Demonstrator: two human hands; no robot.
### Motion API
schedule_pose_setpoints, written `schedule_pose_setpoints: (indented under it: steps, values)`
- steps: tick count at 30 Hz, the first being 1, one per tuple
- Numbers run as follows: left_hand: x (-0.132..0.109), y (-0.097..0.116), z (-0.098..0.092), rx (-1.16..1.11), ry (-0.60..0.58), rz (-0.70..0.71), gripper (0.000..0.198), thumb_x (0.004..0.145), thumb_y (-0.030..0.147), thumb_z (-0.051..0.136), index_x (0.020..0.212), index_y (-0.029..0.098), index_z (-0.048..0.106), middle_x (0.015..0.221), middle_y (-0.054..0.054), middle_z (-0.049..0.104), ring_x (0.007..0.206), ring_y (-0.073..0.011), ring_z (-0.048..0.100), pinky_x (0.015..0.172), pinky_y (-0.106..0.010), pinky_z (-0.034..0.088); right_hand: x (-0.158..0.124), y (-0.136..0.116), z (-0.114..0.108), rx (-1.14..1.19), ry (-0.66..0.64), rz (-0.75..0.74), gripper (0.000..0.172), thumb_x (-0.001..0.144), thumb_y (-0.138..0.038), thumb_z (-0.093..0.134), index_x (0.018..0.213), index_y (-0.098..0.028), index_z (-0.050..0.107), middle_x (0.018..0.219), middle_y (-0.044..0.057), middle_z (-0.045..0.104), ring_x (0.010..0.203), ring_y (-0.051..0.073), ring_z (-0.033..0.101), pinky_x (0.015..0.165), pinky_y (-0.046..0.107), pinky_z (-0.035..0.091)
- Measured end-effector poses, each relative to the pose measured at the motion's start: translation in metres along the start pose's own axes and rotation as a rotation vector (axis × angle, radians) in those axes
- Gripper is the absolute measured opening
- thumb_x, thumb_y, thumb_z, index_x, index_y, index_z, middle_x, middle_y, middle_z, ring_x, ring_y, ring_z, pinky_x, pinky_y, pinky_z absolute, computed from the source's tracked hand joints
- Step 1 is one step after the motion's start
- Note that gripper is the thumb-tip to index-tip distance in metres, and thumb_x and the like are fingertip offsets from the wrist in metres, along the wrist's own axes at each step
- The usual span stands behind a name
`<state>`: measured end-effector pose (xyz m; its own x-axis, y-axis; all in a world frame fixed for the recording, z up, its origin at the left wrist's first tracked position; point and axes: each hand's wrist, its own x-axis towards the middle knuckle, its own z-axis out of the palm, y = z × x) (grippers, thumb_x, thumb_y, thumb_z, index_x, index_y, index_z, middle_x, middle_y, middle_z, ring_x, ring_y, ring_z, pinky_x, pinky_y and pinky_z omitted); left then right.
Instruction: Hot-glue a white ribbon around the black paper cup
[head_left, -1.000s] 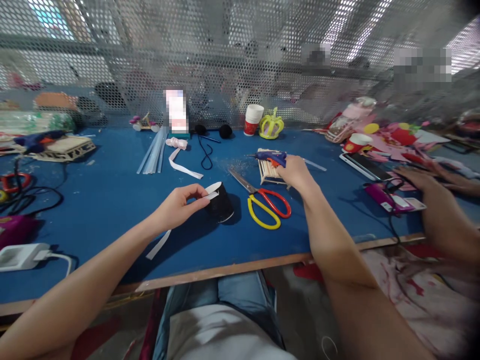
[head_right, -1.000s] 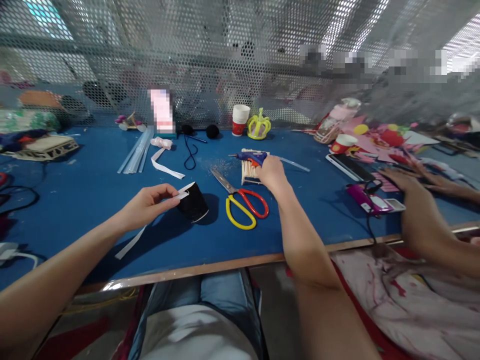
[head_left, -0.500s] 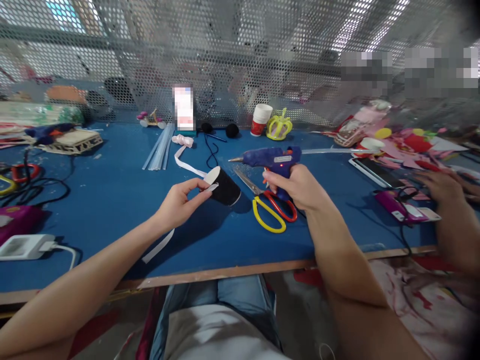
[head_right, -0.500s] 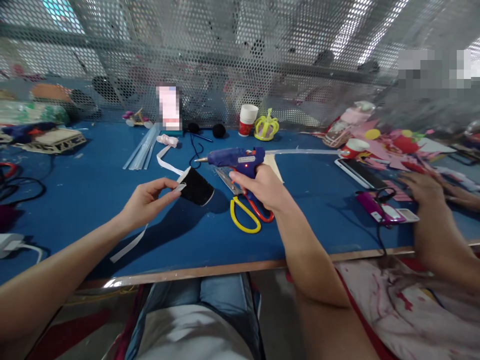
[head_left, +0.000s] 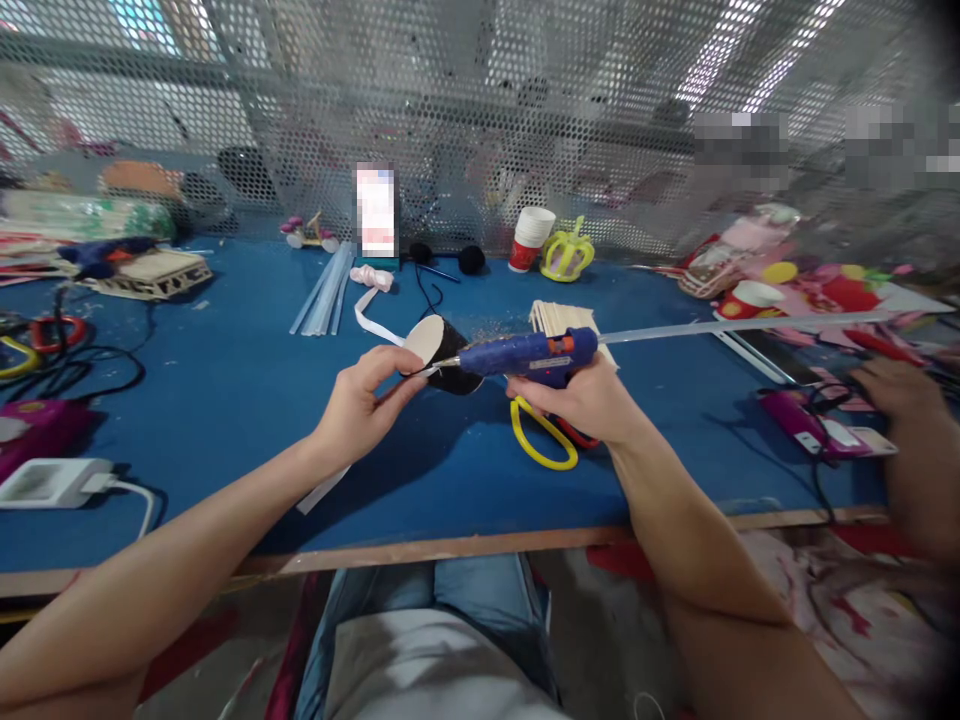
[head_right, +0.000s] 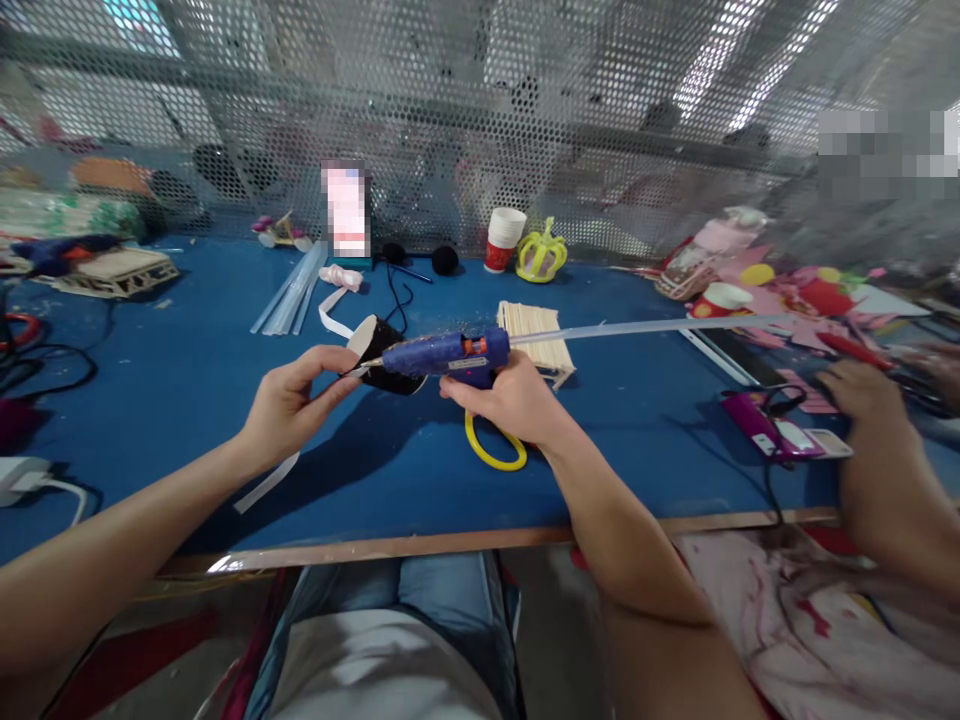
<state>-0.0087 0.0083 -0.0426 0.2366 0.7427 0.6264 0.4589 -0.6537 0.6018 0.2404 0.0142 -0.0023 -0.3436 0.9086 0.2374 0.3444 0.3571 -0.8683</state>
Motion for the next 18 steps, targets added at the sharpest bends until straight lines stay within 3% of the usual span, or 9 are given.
schedule_pose_setpoints:
  steps: [18]
  values:
    - [0.0011,0.0019,-0.0008,0.051,0.013,0.022,0.008,0.080,0.020,0.055,0.087,0.017,0.057,0.088,-0.006,0.063,0.088,-0.0158,0.058,0.080,-0.030,0.047,0.0007,-0.0023,0.0008,-0.215,0.049,-0.127,0.011,0.071,-0.026,0.065,0.074,-0.017,0.067,0.067,0.002,0.068,0.062,0.017,0.063,0.057,0.029,0.053]
